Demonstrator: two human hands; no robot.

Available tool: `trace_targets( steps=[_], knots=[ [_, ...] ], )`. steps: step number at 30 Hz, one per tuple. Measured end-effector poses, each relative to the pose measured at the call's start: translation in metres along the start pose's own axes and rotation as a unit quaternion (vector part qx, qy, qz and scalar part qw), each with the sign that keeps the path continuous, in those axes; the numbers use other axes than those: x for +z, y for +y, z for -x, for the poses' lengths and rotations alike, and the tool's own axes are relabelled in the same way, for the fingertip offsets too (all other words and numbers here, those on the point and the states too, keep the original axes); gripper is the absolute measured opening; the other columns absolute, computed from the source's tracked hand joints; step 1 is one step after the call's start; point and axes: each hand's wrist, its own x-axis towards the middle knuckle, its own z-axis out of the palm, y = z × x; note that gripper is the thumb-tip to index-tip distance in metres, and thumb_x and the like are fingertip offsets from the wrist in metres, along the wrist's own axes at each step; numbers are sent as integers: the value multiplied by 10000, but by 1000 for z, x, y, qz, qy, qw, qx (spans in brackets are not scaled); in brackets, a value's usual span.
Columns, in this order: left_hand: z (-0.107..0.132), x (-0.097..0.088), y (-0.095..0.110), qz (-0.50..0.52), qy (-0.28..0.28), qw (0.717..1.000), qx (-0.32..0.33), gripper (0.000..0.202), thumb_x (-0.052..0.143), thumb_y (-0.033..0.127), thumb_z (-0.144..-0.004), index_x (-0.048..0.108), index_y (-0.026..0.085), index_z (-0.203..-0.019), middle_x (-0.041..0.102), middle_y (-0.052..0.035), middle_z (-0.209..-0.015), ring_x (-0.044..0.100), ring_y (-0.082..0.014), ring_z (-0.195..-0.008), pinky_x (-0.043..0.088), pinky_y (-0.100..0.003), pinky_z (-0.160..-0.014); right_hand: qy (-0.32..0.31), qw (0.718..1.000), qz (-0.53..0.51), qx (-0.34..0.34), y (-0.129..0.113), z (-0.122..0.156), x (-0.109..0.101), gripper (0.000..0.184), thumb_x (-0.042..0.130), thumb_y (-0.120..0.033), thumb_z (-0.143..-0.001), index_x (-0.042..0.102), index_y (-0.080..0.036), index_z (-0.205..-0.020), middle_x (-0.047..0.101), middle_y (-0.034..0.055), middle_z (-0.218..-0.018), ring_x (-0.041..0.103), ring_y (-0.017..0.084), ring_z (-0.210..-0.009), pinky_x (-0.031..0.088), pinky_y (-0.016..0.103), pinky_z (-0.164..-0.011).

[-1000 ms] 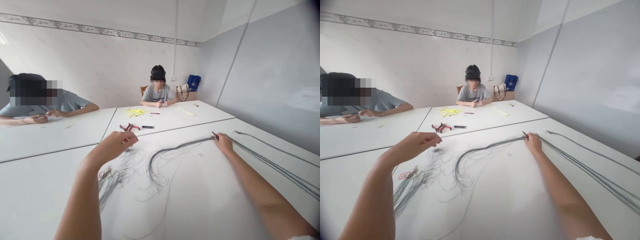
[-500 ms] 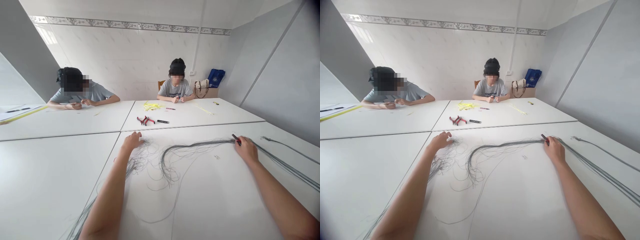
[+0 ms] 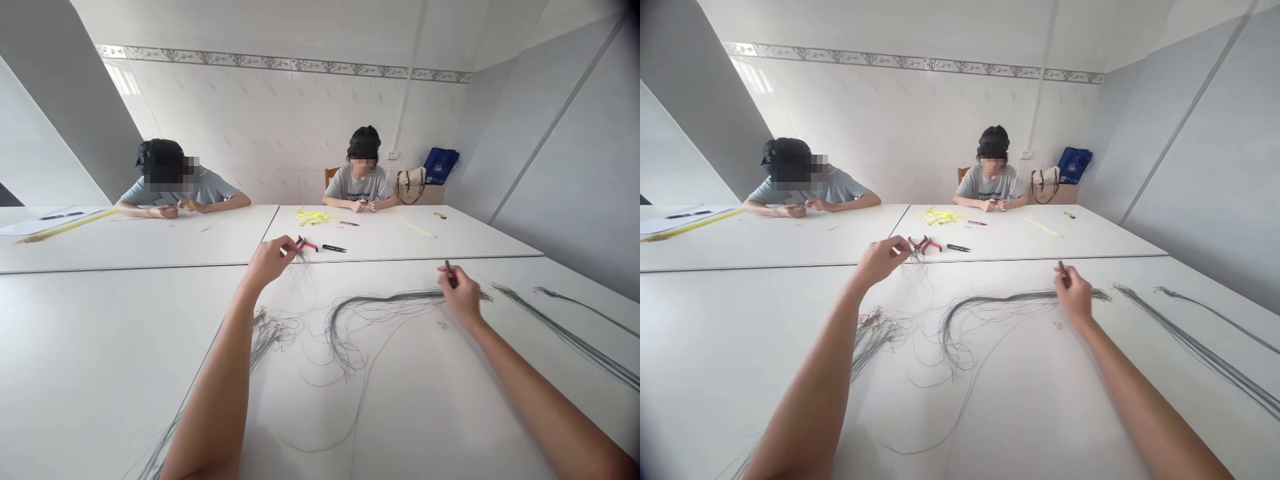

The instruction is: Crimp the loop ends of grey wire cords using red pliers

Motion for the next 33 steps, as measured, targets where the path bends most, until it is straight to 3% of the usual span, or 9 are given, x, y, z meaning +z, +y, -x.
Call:
trace_targets(
  steps=[3, 7, 9, 12, 18, 22, 30, 33],
  knots=[
    [8, -18, 15, 74, 23, 997, 24, 126, 566, 304, -880, 663, 236, -925, 735, 4, -880, 643, -152, -726, 425, -243, -635, -85, 987, -134, -4, -76, 15, 26, 318, 538, -437, -881, 664, -185, -1028, 724, 61, -769, 635, 191, -662, 487, 304, -677],
    [18, -31, 30, 121, 14, 991, 60, 115, 594, 291, -855, 680, 223, -891, 692, 5, -765, 584, -141, -649, 398, -240, -599, -212, 946, -237, -66, -166, 29, 48, 215, 570, -394, -899, 655, -197, -912, 730, 40, -803, 617, 158, -680, 465, 271, -678],
    [20, -34, 33, 122, 2, 990, 76, 124, 591, 291, -857, 688, 224, -895, 674, 11, -723, 570, -139, -634, 389, -239, -588, -241, 930, -266, -84, -199, 30, 55, 184, 572, -365, -900, 646, -198, -877, 710, 24, -787, 580, 142, -658, 443, 264, -664],
    [23, -36, 36, 118, -5, 988, 96, 129, 582, 294, -865, 688, 225, -889, 671, 14, -721, 556, -133, -618, 384, -238, -578, -233, 926, -276, -114, -232, 26, 63, 162, 582, -344, -895, 626, -200, -836, 649, 8, -763, 527, 136, -657, 416, 270, -658],
    [27, -40, 42, 97, -9, 988, 118, 155, 558, 297, -878, 691, 216, -890, 657, 7, -707, 546, -131, -610, 397, -238, -584, -201, 916, -313, -147, -261, 16, 73, 127, 572, -332, -909, 614, -216, -881, 651, 32, -896, 560, 160, -762, 446, 290, -726],
    [30, -43, 46, 97, -19, 987, 129, 174, 529, 279, -884, 691, 217, -901, 672, -2, -735, 574, -140, -641, 413, -243, -594, -234, 913, -294, -159, -269, 12, 76, 89, 591, -300, -871, 620, -218, -889, 654, 33, -921, 574, 165, -789, 443, 296, -743],
    [31, -44, 44, 40, -30, 991, 121, 222, 478, 196, -873, 679, 231, -960, 727, -4, -846, 637, -169, -723, 437, -266, -645, -250, 904, -341, -65, -265, 10, 77, 162, 644, -350, -831, 561, -214, -799, 606, -13, -762, 488, 132, -658, 391, 280, -659],
    [31, -43, 44, 39, -63, 989, 125, 227, 484, 216, -881, 661, 240, -1022, 742, -5, -934, 659, -177, -775, 452, -270, -667, -251, 899, -356, -51, -264, 9, 77, 183, 667, -364, -808, 563, -214, -790, 591, -13, -748, 482, 133, -659, 400, 284, -658]
  ],
)
